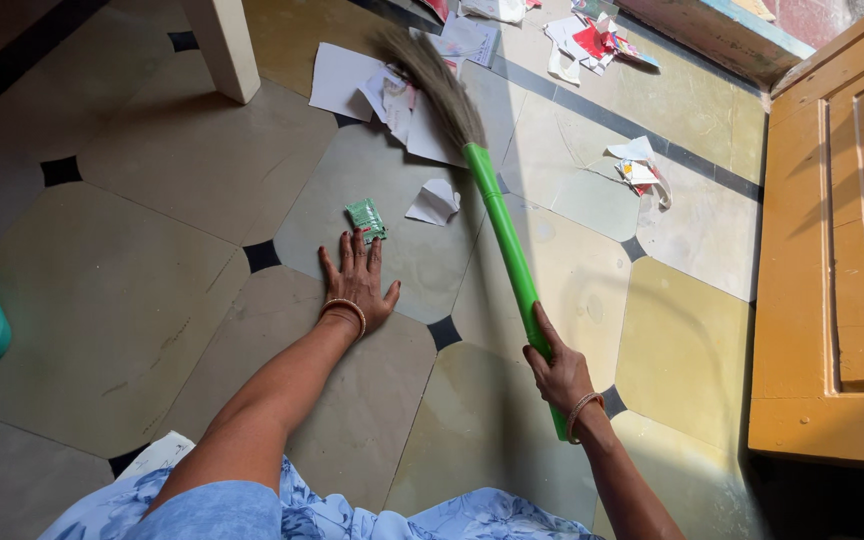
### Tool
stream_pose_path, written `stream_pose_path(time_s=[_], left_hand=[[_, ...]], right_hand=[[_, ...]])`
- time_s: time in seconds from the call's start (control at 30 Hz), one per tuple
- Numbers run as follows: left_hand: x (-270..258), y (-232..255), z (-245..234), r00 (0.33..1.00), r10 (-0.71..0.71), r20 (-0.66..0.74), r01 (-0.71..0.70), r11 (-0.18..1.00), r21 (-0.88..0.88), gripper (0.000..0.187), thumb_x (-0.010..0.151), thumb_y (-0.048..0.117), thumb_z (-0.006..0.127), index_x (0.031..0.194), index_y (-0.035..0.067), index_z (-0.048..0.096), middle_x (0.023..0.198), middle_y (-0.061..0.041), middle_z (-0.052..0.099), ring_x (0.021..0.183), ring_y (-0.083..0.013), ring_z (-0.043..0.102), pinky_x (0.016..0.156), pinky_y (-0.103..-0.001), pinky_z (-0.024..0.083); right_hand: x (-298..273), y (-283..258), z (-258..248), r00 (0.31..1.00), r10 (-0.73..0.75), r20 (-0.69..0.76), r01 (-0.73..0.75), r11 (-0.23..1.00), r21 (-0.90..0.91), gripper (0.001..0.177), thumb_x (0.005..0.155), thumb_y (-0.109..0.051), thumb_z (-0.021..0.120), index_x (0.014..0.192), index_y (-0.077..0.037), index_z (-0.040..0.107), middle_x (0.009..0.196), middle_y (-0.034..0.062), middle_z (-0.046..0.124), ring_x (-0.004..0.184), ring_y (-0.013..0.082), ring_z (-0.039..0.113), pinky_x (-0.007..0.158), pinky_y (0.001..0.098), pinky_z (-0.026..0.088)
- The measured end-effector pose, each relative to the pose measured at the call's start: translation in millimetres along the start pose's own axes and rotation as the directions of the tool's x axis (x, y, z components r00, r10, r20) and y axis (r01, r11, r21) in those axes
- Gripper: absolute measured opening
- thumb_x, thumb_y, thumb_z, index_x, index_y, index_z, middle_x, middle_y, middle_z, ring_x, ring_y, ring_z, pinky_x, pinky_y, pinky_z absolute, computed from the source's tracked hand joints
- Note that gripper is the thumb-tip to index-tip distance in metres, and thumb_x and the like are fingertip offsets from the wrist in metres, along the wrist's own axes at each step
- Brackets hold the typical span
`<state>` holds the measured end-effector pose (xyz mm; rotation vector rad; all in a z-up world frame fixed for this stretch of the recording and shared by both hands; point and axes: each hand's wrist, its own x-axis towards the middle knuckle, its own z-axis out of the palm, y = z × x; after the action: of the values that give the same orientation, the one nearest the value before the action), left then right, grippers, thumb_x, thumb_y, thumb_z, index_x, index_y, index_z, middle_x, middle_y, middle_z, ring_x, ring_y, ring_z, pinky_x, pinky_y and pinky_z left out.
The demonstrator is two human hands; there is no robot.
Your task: The person sweeps paper scraps and debris into a pile on the floor using a broom and hand, then picks up and examines a piece of paper.
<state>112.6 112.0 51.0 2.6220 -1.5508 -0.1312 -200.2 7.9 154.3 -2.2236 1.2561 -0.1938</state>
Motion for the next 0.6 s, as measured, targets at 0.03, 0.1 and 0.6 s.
stream_pose_path(time_s=[0.03, 0.1, 0.6], left_hand=[[-1, -1, 0, 1.0, -0.005, 0.002, 0.005, 1.0, -0.001, 0.089, 0.093, 0.056, 0.044, 0.161, 0.004, 0.019, 0.167, -0.025, 0.012, 0.154, -0.0427, 0.011, 0.115, -0.073, 0.005], [1, -1, 3, 0.999, 0.01, -0.034, -0.009, 1.0, 0.028, 0.088, 0.093, 0.056, 0.044, 0.161, 0.004, 0.02, 0.167, -0.025, 0.014, 0.154, -0.0426, 0.012, 0.115, -0.072, 0.006], [3, 1, -8, 0.998, 0.011, 0.064, -0.014, 0.999, 0.038, 0.084, 0.093, 0.053, 0.041, 0.162, 0.012, 0.018, 0.17, -0.018, 0.006, 0.155, -0.0414, 0.003, 0.112, -0.075, 0.002]], right_hand=[[-4, -6, -5, 0.964, 0.261, 0.057, -0.265, 0.961, 0.073, 0.075, 0.095, -0.022, 0.062, 0.16, -0.044, 0.03, 0.064, 0.0169, 0.068, 0.051, 0.0227, 0.065, 0.051, 0.0386, 0.058], [-25, -20, -8, 0.95, 0.312, 0.024, -0.313, 0.944, 0.109, 0.078, 0.093, -0.021, 0.061, 0.159, -0.044, 0.027, 0.063, 0.0152, 0.068, 0.048, 0.0235, 0.065, 0.049, 0.0393, 0.059], [-35, 48, -26, 0.92, 0.334, -0.204, -0.244, 0.897, 0.368, 0.08, 0.093, -0.018, 0.062, 0.163, -0.033, 0.026, 0.068, 0.0091, 0.063, 0.046, 0.0176, 0.062, 0.039, 0.0381, 0.054]])
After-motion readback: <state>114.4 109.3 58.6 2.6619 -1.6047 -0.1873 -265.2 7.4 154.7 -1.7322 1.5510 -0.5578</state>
